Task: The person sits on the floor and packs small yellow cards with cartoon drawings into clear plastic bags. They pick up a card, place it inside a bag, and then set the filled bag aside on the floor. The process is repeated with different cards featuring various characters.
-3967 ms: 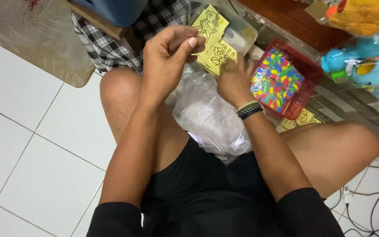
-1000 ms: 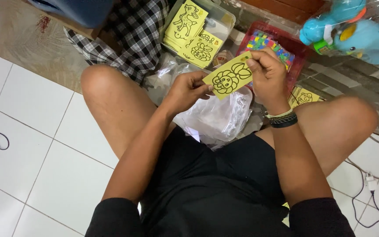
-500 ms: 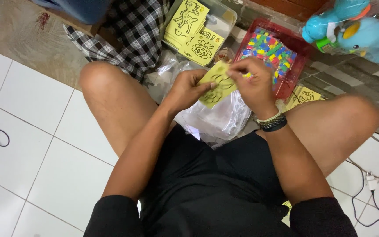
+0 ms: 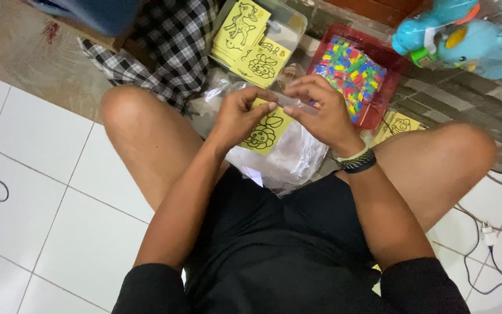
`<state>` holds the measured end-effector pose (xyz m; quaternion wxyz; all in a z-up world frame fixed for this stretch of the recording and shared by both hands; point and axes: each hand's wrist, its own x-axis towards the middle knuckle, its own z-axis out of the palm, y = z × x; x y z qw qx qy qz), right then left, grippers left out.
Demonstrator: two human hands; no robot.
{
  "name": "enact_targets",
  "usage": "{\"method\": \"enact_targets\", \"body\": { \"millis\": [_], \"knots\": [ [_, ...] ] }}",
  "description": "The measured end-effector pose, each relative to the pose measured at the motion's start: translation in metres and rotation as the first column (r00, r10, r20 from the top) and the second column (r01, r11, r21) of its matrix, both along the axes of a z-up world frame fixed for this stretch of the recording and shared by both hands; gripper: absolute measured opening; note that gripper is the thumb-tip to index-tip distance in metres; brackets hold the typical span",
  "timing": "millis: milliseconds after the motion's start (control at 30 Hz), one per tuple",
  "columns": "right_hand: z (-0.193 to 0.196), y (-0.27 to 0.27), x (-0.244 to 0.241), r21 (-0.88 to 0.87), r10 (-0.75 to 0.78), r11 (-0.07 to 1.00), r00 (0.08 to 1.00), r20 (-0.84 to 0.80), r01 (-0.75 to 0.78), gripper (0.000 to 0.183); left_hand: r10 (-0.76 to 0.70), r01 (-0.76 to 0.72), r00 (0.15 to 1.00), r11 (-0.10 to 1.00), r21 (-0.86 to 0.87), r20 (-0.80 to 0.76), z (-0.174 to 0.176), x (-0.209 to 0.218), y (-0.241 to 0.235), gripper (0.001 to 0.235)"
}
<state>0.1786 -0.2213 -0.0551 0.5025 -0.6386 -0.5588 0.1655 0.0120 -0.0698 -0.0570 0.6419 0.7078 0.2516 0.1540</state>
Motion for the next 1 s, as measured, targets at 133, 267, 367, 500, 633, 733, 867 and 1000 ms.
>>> {"method": "enact_targets", "body": {
  "millis": [133, 267, 367, 500, 633, 733, 867, 1000],
  "knots": [
    [-0.016, -0.001, -0.002, -0.043, -0.080, 0.996, 0.970, -0.231, 0.072, 0.022, 0.018, -0.019, 1.000, 1.000, 0.010, 0.025, 0.005, -0.001, 0.000, 0.019],
    [-0.004, 0.005, 0.007, -0.022, -0.149, 0.988, 0.915, -0.376, 0.152, 0.014, -0.032, 0.041, 0.996, 0.994, 0.101, -0.089, 0.012, 0.000, -0.009, 0.020],
    [-0.017, -0.003, 0.053, -0.188, -0.361, 0.931, 0.865, -0.349, 0.312, 0.030, -0.027, 0.032, 0.996, 0.998, 0.060, -0.080, 0.011, -0.001, -0.001, 0.016],
    [-0.076, -0.021, 0.094, -0.326, -0.407, 0.738, 0.775, 0.483, 0.591, 0.021, 0.081, -0.079, 0.996, 0.995, 0.055, -0.030, 0.012, -0.001, 0.003, 0.017],
    [-0.137, -0.012, 0.114, -0.722, -0.237, 0.409, 0.829, 0.506, 0.557, 0.044, 0.200, -0.201, 0.980, 0.979, -0.030, -0.021, 0.015, -0.005, 0.005, 0.019],
    [-0.136, -0.005, 0.117, -0.674, -0.162, 0.404, 0.773, 0.613, 0.619, 0.028, 0.252, -0.250, 0.968, 0.966, -0.058, 0.020, 0.011, -0.009, 0.009, 0.022],
    [-0.095, -0.012, 0.094, -0.609, -0.274, 0.526, 0.797, 0.538, 0.593, 0.021, 0.243, -0.241, 0.970, 0.968, -0.069, 0.024, 0.022, -0.011, 0.007, 0.017],
    [-0.118, -0.013, 0.101, -0.453, -0.448, 0.630, 0.772, 0.451, 0.630, 0.013, 0.222, -0.221, 0.975, 0.975, -0.025, 0.030, 0.010, -0.005, 0.006, 0.015]
  ]
}}
